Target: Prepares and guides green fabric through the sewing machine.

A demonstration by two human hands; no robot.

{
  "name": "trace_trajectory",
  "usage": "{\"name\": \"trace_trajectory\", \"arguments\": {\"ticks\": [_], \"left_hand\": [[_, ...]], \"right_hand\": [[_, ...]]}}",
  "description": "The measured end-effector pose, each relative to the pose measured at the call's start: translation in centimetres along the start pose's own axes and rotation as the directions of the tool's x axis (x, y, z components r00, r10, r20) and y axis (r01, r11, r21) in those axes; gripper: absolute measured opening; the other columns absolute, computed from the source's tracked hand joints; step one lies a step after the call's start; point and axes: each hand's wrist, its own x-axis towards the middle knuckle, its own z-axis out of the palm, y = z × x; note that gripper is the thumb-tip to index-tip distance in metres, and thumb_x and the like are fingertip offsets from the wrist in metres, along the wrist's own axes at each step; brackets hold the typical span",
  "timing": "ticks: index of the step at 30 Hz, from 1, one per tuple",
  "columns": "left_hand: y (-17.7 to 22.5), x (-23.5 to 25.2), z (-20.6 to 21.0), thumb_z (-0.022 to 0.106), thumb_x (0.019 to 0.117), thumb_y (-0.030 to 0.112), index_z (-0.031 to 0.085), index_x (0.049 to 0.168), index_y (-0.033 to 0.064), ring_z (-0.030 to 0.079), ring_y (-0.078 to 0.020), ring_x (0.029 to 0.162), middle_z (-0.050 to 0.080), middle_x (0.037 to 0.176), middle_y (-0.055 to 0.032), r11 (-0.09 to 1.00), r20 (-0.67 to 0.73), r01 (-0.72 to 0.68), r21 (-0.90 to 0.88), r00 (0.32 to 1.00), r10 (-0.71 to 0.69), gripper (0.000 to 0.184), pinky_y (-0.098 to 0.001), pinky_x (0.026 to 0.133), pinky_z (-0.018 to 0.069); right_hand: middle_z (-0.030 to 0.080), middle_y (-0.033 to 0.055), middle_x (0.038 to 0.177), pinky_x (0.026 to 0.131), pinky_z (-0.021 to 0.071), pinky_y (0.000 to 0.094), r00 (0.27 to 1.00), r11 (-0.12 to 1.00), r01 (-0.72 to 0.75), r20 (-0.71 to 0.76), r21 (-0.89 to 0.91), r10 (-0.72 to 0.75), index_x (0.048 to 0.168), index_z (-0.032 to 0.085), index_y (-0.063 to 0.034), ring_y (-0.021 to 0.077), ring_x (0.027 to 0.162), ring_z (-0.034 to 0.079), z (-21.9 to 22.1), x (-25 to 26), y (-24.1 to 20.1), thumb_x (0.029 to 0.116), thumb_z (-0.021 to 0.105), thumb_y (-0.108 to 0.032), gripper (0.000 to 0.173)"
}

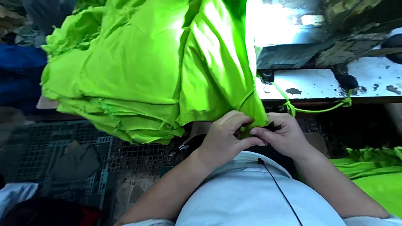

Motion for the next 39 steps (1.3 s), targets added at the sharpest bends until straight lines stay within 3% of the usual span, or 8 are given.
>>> {"name": "trace_trajectory", "arguments": {"ticks": [7, 15, 19, 29, 33, 36, 38, 39], "left_hand": [[-0.9, -0.2, 0.1, 0.079, 0.09, 0.025, 0.076, 0.098, 0.0028, 0.067, -0.0024, 0.088, 0.071, 0.099, -0.0053, 0.997, -0.001, -0.025, 0.069, 1.0, 0.025, 0.023, -0.0164, 0.079, 0.0574], [-1.5, -0.7, -1.2, 0.067, 0.0981, 0.006, 0.074, 0.098, 0.0031, 0.072, -0.0078, 0.082, 0.074, 0.094, 0.0001, 0.816, 0.115, 0.271, -0.51, 0.962, -0.247, 0.008, -0.0262, 0.074, 0.0641], [-1.7, -0.8, -0.7, 0.066, 0.1003, 0.012, 0.068, 0.118, -0.0016, 0.07, -0.0128, 0.106, 0.069, 0.118, -0.0062, 0.839, 0.083, 0.123, -0.531, 0.992, -0.093, 0.022, -0.0314, 0.093, 0.0616], [-0.7, 0.3, -1.9, 0.083, 0.087, 0.024, 0.072, 0.111, -0.0021, 0.072, -0.0085, 0.092, 0.072, 0.107, -0.0035, 0.884, 0.129, 0.217, -0.413, 0.975, -0.179, 0.037, -0.0246, 0.077, 0.0648], [-1.4, 0.0, -1.2, 0.071, 0.0951, 0.008, 0.075, 0.095, 0.0018, 0.069, -0.0028, 0.08, 0.074, 0.091, 0.0003, 0.92, -0.005, 0.162, -0.358, 0.984, -0.176, 0.007, -0.0197, 0.073, 0.06], [-0.8, 0.2, -2.5, 0.065, 0.1, 0.012, 0.076, 0.106, 0.0082, 0.074, -0.0119, 0.09, 0.077, 0.1, -0.0039, 0.623, -0.002, 0.193, -0.758, 0.955, -0.298, 0.013, -0.0324, 0.084, 0.0635], [-0.1, 0.5, -3.3, 0.065, 0.1001, 0.017, 0.075, 0.109, 0.0109, 0.073, -0.0106, 0.093, 0.076, 0.102, -0.0039, 0.421, 0.055, 0.157, -0.893, 0.968, -0.244, 0.015, -0.0298, 0.087, 0.0614], [-0.2, 0.7, -3.4, 0.065, 0.1009, 0.019, 0.074, 0.11, 0.012, 0.071, -0.0064, 0.09, 0.075, 0.1, -0.0007, 0.451, 0.065, 0.136, -0.882, 0.983, -0.171, 0.014, -0.0247, 0.083, 0.06]], "right_hand": [[0.069, 0.0021, 0.082, 0.071, 0.0557, 0.0147, 0.997, 0.995, 0.051, -0.061, -0.081, -0.056, 0.085, 0.069, 0.0017, -0.002, 0.077, 0.065, 0.9, 0.3, 0.5, 0.0962, 0.072, -0.018, 0.022], [0.059, -0.0005, 0.073, 0.063, 0.0454, 0.0106, 0.998, 0.998, 0.049, -0.046, -0.036, -0.051, 0.078, 0.061, -0.0011, -0.0043, 0.069, 0.055, -0.1, -0.6, 0.4, 0.0983, 0.071, -0.025, 0.033], [0.059, -0.0041, 0.074, 0.062, 0.0454, 0.0099, 0.999, 0.999, -0.021, -0.043, 0.05, 0.023, 0.077, 0.061, -0.0039, -0.0059, 0.068, 0.054, 0.2, -0.4, 0.5, 0.0971, 0.073, -0.026, 0.032], [0.065, -0.0131, 0.075, 0.054, 0.0456, 0.01, 0.97, 0.84, -0.244, 0.121, 0.484, 0.212, 0.092, 0.07, -0.0127, -0.0082, 0.061, 0.055, 0.5, 0.7, 0.4, 0.0995, 0.069, -0.023, 0.012], [0.062, -0.0017, 0.077, 0.06, 0.0478, 0.0116, 0.992, 0.999, -0.037, -0.117, 0.021, 0.039, 0.08, 0.063, -0.0032, -0.0037, 0.067, 0.056, 0.3, -0.1, 0.3, 0.0992, 0.067, -0.015, 0.023], [0.068, 0.0064, 0.079, 0.062, 0.0504, 0.0159, 0.966, 0.867, -0.115, -0.258, -0.485, -0.016, 0.087, 0.067, -0.0009, 0.0034, 0.067, 0.06, -0.6, -1.1, 1.1, 0.0841, 0.066, -0.008, 0.008], [0.069, 0.0028, 0.081, 0.061, 0.0511, 0.0178, 0.929, 0.864, -0.262, -0.356, -0.429, 0.105, 0.095, 0.073, -0.0033, 0.0025, 0.066, 0.06, -0.9, -1.3, 2.1, 0.0844, 0.066, -0.009, 0.013], [0.068, -0.0026, 0.079, 0.059, 0.0502, 0.0141, 0.902, 0.924, -0.283, -0.398, -0.257, 0.166, 0.094, 0.073, -0.0054, -0.0023, 0.063, 0.058, -0.8, -1.0, 2.1, 0.0872, 0.067, -0.008, 0.009]]}}
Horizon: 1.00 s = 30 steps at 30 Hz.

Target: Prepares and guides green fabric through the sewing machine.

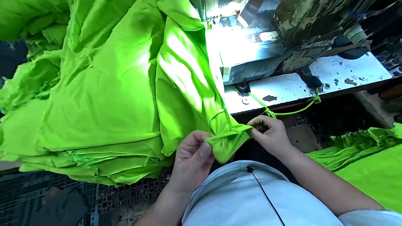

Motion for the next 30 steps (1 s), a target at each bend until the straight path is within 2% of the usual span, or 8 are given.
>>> {"name": "trace_trajectory", "arguments": {"ticks": [4, 8, 11, 17, 22, 25, 27, 30], "left_hand": [[0.6, 1.2, -1.0, 0.059, 0.1051, 0.022, 0.069, 0.108, 0.016, 0.065, 0.0033, 0.083, 0.07, 0.094, 0.0101, 0.828, 0.081, -0.171, 0.535, 0.985, 0.151, 0.012, -0.015, 0.074, 0.0554], [2.2, 2.2, 0.0, 0.062, 0.0994, 0.011, 0.073, 0.105, 0.0134, 0.073, -0.0103, 0.079, 0.074, 0.087, -0.005, 0.981, -0.358, 0.107, 0.163, 0.933, -0.042, 0.013, -0.0288, 0.075, 0.0627], [3.1, 1.5, 0.0, 0.061, 0.0976, 0.012, 0.073, 0.106, 0.0151, 0.073, -0.0121, 0.081, 0.074, 0.088, -0.006, 0.999, -0.338, 0.047, -0.003, 0.94, -0.045, 0.015, -0.0318, 0.076, 0.0629], [4.1, 0.6, -1.0, 0.074, 0.0931, 0.016, 0.08, 0.103, 0.0129, 0.068, -0.0034, 0.087, 0.073, 0.096, 0.0027, 0.975, -0.056, -0.089, 0.203, 0.993, 0.102, 0.012, -0.0202, 0.078, 0.0577], [4.1, -0.2, -0.7, 0.079, 0.089, 0.015, 0.08, 0.109, 0.015, 0.063, -0.0004, 0.085, 0.068, 0.092, 0.0082, 0.669, -0.021, -0.208, 0.714, 0.948, 0.317, 0.02, -0.0149, 0.077, 0.0549], [2.8, -0.3, -1.4, 0.07, 0.0982, 0.027, 0.077, 0.107, 0.017, 0.059, 0.0033, 0.084, 0.063, 0.089, 0.011, 0.449, 0.041, -0.289, 0.845, 0.874, 0.485, 0.015, -0.0122, 0.076, 0.0496], [1.6, 0.2, -1.8, 0.064, 0.1026, 0.028, 0.074, 0.107, 0.0189, 0.064, -0.0003, 0.096, 0.069, 0.1, 0.011, 0.508, -0.034, -0.292, 0.81, 0.842, 0.539, 0.015, -0.0181, 0.086, 0.054], [3.1, 3.5, -0.2, 0.042, 0.1089, 0.017, 0.064, 0.108, 0.0128, 0.07, -0.0116, 0.104, 0.073, 0.106, 0.0013, 0.853, -0.42, -0.136, 0.503, 0.825, 0.379, 0.022, -0.033, 0.091, 0.0593]], "right_hand": [[0.071, 0.0009, 0.068, 0.048, 0.0492, 0.0152, 0.972, 0.605, -0.235, 0.189, 0.76, 0.14, 0.093, 0.073, -0.0091, 0.0019, 0.051, 0.06, -0.2, 1.8, -2.8, 0.0996, 0.065, -0.009, 0.011], [0.066, -0.0012, 0.069, 0.049, 0.0505, 0.0155, 0.884, 0.27, -0.417, 0.456, 0.868, -0.1, 0.095, 0.066, -0.0144, 0.0019, 0.052, 0.061, -0.8, 3.3, -3.3, 0.1061, 0.055, -0.036, 0.026], [0.065, -0.0024, 0.073, 0.048, 0.0478, 0.0139, 0.879, 0.358, -0.422, 0.473, 0.833, -0.063, 0.094, 0.065, -0.0135, -0.0007, 0.053, 0.057, -1.5, 3.2, -4.3, 0.1061, 0.057, -0.032, 0.023], [0.064, -0.0056, 0.081, 0.046, 0.0415, 0.0096, 0.921, 0.524, -0.286, 0.381, 0.802, -0.082, 0.103, 0.066, -0.0171, -0.0059, 0.053, 0.049, -2.7, 2.4, -6.9, 0.0986, 0.069, -0.017, 0.005], [0.072, -0.0073, 0.097, 0.073, 0.0569, 0.0126, 0.968, 0.889, 0.113, 0.152, 0.443, -0.198, 0.106, 0.071, -0.012, -0.0035, 0.083, 0.066, -2.8, 1.3, -8.8, 0.088, 0.077, -0.007, 0.019], [0.06, 0.0013, 0.083, 0.068, 0.0463, 0.0085, 0.898, 0.898, 0.439, 0.042, -0.025, -0.437, 0.112, 0.076, -0.0073, -0.0018, 0.076, 0.056, -1.9, 1.1, -8.8, 0.0972, 0.069, -0.016, 0.018], [0.058, 0.0062, 0.078, 0.06, 0.0432, 0.0145, 0.82, 0.779, 0.559, 0.047, -0.285, -0.571, 0.11, 0.076, -0.0106, 0.0064, 0.067, 0.053, -0.4, 1.9, -8.9, 0.099, 0.064, -0.017, 0.018], [0.07, 0.0101, 0.094, 0.064, 0.0564, 0.0276, 0.702, 0.621, 0.689, 0.132, -0.375, -0.699, 0.106, 0.077, -0.0074, 0.0166, 0.077, 0.067, 2.3, 5.8, -11.5, 0.0989, 0.065, -0.017, 0.017]]}}
